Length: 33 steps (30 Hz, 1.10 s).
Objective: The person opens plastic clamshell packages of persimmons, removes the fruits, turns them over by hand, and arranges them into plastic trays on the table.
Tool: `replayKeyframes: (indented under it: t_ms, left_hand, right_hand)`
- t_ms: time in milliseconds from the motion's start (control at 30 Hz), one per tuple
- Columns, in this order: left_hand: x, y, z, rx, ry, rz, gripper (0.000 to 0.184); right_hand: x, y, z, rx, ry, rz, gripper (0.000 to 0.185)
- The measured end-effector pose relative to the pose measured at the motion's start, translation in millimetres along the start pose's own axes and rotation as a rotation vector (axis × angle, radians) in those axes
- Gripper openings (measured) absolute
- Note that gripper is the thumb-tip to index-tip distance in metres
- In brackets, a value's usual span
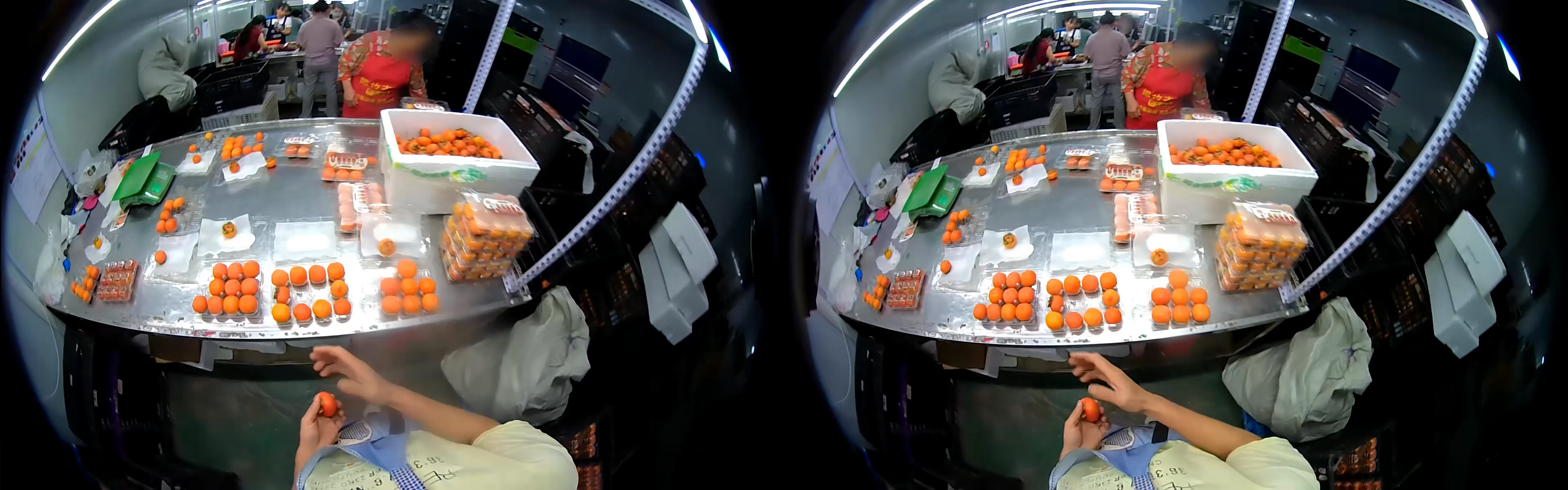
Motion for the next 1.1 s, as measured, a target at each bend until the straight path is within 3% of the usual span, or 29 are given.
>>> replayKeyframes:
  t_ms: [100,200,233,367,400,467,567,633,700,767,1100]
  left_hand:
    - [-30,-5,12,0.079,0.006,-0.019,0.031]
    - [-84,-26,39,0.008,-0.087,0.123,0.033]
    - [-103,-37,45,-0.032,-0.119,0.185,0.033]
    - [-170,-53,67,0.019,-0.101,0.21,0.034]
    - [-181,-52,76,0.039,-0.083,0.209,0.034]
    - [-196,-54,95,0.077,-0.026,0.212,0.034]
    - [-205,-56,125,0.121,0.063,0.207,0.034]
    - [-203,-55,141,0.133,0.119,0.194,0.034]
    - [-199,-59,151,0.142,0.158,0.186,0.035]
    - [-192,-62,160,0.145,0.188,0.174,0.035]
    - [-164,-78,192,0.104,0.253,0.164,0.036]
  right_hand:
    - [43,-10,57,-0.011,0.144,0.414,0.07]
    - [116,-47,112,0.254,0.324,0.793,0.089]
    - [142,-64,122,0.384,0.437,0.825,0.101]
    - [196,-111,172,0.596,0.558,1.0,0.113]
    - [195,-119,186,0.618,0.568,1.012,0.116]
    - [180,-130,215,0.546,0.24,0.901,0.117]
    - [174,-126,246,0.483,0.167,1.011,0.113]
    - [191,-117,265,0.506,0.523,1.151,0.098]
    - [192,-114,269,0.526,0.582,1.15,0.095]
    - [175,-115,269,0.532,0.32,1.023,0.107]
    - [208,-70,256,0.516,0.377,1.017,0.096]
Point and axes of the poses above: each hand's wrist, its own z-axis towards the middle knuckle, its own y-axis out of the back of the hand, x = y × z, the point moved 10 cm from there along z, towards the middle knuckle, and after that the axes turned 1 degree about y, right-handed, at the moved point
